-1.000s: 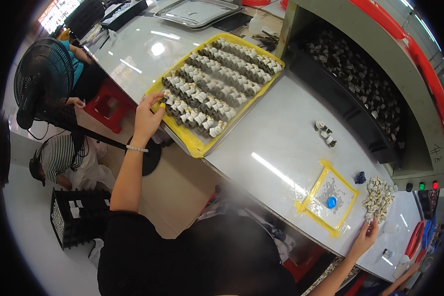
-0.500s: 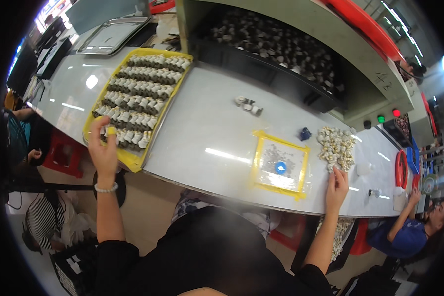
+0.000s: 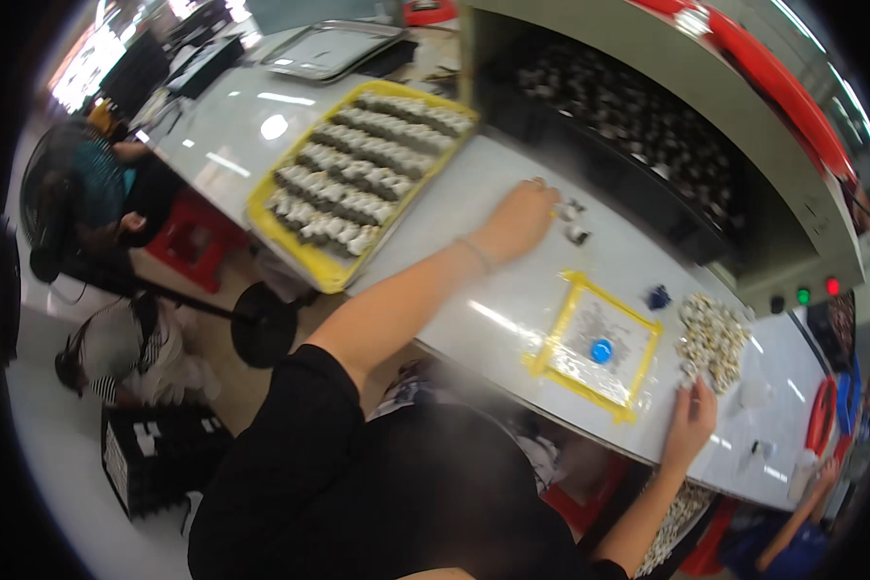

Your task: The person assembles small white plastic components by hand, then places the assembled components into a yellow tray.

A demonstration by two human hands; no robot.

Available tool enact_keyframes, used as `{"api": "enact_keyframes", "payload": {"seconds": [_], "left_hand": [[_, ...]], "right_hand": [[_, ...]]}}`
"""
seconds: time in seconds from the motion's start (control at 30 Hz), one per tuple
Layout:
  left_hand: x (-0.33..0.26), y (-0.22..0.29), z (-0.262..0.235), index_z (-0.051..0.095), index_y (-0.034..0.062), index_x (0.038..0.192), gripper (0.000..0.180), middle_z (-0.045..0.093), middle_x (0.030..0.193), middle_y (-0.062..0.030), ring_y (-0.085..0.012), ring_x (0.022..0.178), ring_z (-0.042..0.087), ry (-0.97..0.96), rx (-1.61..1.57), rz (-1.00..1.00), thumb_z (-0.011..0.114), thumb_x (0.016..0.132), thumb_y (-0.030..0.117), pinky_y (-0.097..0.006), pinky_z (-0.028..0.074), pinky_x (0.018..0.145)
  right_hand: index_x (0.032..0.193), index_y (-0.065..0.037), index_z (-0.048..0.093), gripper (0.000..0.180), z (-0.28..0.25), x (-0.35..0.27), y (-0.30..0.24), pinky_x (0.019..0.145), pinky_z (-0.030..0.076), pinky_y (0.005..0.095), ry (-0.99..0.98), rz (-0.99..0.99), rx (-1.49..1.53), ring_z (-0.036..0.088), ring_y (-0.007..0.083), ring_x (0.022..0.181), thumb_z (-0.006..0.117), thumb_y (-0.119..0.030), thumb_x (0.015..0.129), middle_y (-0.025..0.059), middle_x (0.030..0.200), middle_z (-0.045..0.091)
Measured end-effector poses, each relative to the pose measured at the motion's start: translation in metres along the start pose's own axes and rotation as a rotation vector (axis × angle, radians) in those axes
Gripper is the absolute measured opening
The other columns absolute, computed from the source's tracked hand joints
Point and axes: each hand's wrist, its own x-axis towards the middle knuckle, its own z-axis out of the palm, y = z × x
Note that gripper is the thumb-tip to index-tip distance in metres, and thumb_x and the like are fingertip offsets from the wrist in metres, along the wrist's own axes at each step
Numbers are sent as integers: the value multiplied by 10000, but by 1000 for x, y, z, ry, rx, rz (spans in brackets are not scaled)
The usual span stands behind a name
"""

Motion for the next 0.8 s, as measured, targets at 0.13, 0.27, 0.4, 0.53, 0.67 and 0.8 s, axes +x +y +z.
{"api": "enact_keyframes", "payload": {"seconds": [0.13,0.27,0.4,0.53,0.67,0.8], "left_hand": [[-29,12,-27,590,-15,844,142,560,887,-189,-305,865,546,-14,134,56,498,755,46,-390,490,720],[-70,24,-35,564,-46,855,156,534,924,-182,-306,849,533,-140,218,122,530,720,24,-370,497,692],[-84,23,-33,567,-91,799,139,541,940,-222,-325,828,554,-6,-57,171,520,743,28,-402,501,697],[-79,15,-36,588,-105,804,159,554,954,-241,-351,843,569,-194,-82,67,557,742,38,-409,495,734],[-78,13,-44,621,-80,784,185,560,972,-251,-364,854,575,-260,-212,62,606,752,102,-415,491,748],[-78,9,-33,632,-59,772,202,554,983,-246,-361,862,572,-228,-248,129,637,751,142,-420,490,746]], "right_hand": [[1057,31,598,231,0,1,8,660,419,213,-57,27,129,510,117,782,602,-35,835,49,955,559],[1056,38,595,224,4,0,10,654,422,224,-54,-14,61,517,130,776,589,-46,848,64,970,563],[1077,51,588,246,-1,1,21,686,436,261,-56,-25,9,538,174,787,577,-75,866,103,966,579],[1125,25,577,283,2,6,27,721,430,261,-91,-85,-34,545,170,831,559,-144,898,99,997,609],[1156,24,564,306,-1,2,1,736,435,272,-82,-83,-104,547,180,858,559,-144,900,109,1010,608],[1139,-56,616,317,-8,-1,-27,926,434,375,-134,52,-111,610,259,961,639,-203,858,151,1220,544]]}}
